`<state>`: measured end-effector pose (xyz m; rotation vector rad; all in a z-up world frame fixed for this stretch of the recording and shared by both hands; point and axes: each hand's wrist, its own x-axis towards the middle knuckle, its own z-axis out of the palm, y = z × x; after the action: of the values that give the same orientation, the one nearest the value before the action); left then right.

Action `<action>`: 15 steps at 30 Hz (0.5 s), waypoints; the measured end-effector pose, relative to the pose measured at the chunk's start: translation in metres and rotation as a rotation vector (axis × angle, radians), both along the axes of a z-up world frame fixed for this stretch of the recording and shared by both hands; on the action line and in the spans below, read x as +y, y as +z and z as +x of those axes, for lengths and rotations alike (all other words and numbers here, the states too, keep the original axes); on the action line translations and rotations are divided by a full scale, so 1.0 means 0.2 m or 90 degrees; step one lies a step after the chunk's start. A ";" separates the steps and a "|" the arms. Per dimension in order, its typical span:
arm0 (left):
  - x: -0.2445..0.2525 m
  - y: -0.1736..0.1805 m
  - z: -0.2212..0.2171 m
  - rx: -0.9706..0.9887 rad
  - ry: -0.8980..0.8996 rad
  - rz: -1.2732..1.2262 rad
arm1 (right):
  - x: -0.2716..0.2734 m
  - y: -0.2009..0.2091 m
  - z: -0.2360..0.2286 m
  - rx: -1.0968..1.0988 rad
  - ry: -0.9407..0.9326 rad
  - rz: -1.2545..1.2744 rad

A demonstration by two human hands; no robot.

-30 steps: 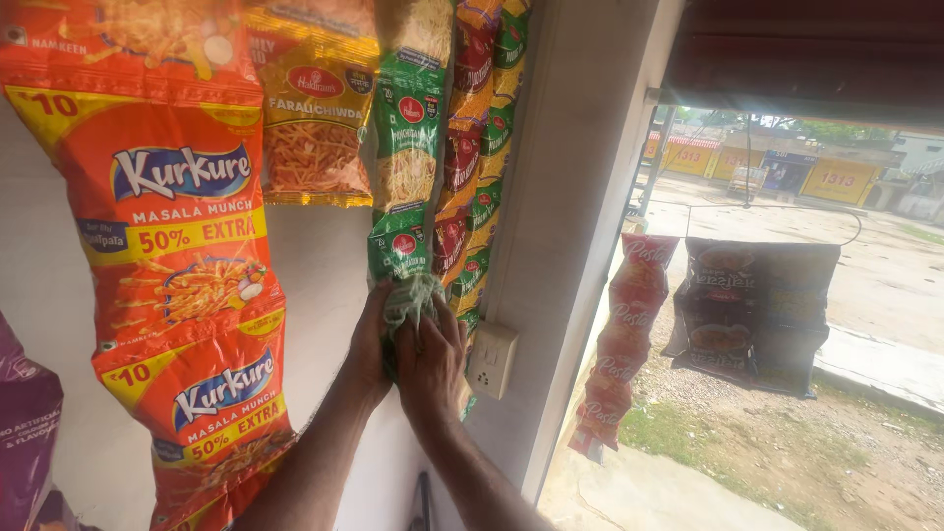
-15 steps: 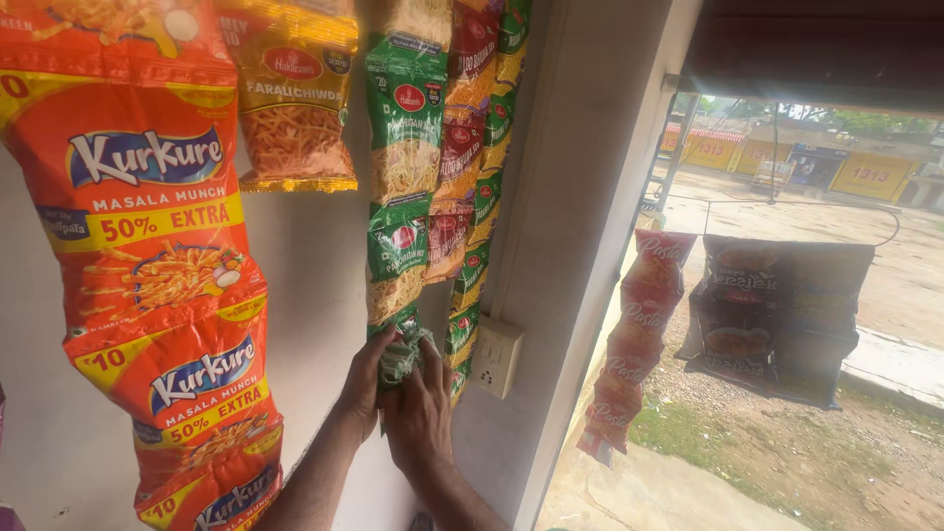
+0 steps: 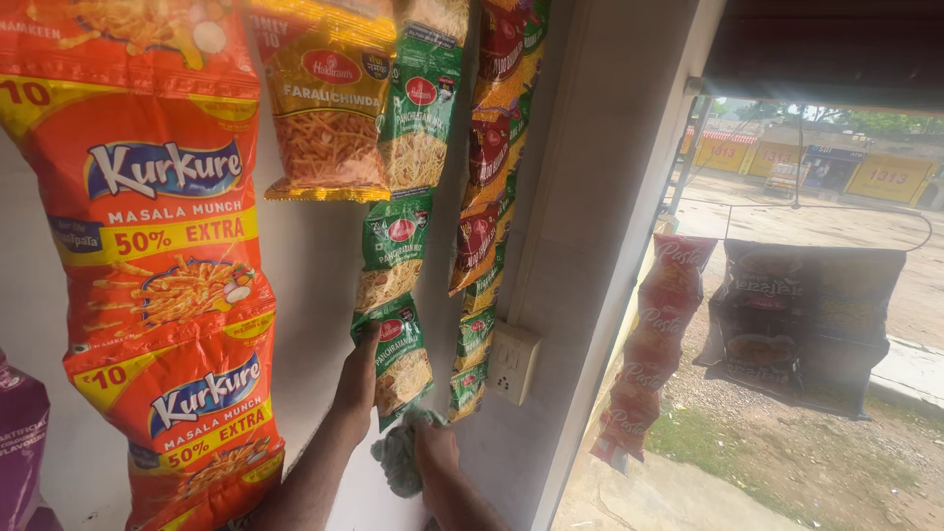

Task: The person wipes the wall where snack packets are hanging using a cloth. They then move to a white chest freezer and wipe its side and top surfaces. Finally, the person wipes the glass display of a red shelving unit.

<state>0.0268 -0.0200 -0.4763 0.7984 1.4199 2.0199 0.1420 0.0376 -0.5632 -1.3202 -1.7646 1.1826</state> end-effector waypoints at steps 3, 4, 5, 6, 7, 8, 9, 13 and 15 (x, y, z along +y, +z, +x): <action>-0.05 0.00 0.01 0.322 0.323 -0.102 | 0.05 0.06 0.04 0.064 -0.113 0.058; -0.06 -0.02 0.06 0.404 0.448 -0.102 | 0.08 0.14 0.07 0.095 -0.150 0.102; -0.08 -0.02 0.12 0.486 0.573 -0.101 | 0.09 0.23 0.09 0.137 -0.169 0.141; -0.09 -0.01 0.17 0.504 0.586 -0.059 | 0.09 0.32 0.12 0.179 -0.185 0.181; -0.11 0.01 0.22 0.523 0.600 -0.018 | 0.09 0.41 0.14 0.218 -0.181 0.250; -0.12 0.03 0.27 0.541 0.614 0.023 | 0.08 0.50 0.16 0.258 -0.176 0.317; -0.13 0.06 0.32 0.516 0.508 -0.026 | 0.09 0.61 0.19 0.251 -0.168 0.408; -0.08 0.31 0.47 0.615 0.263 0.062 | 0.14 1.05 0.29 0.267 -0.148 0.525; -0.05 0.55 0.48 0.727 0.262 0.206 | 0.15 1.27 0.34 0.307 -0.115 0.583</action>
<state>0.1227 -0.0308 -0.3672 2.1866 1.9402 2.1886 0.2106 0.0683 -0.3083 -0.5604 -1.4790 0.4112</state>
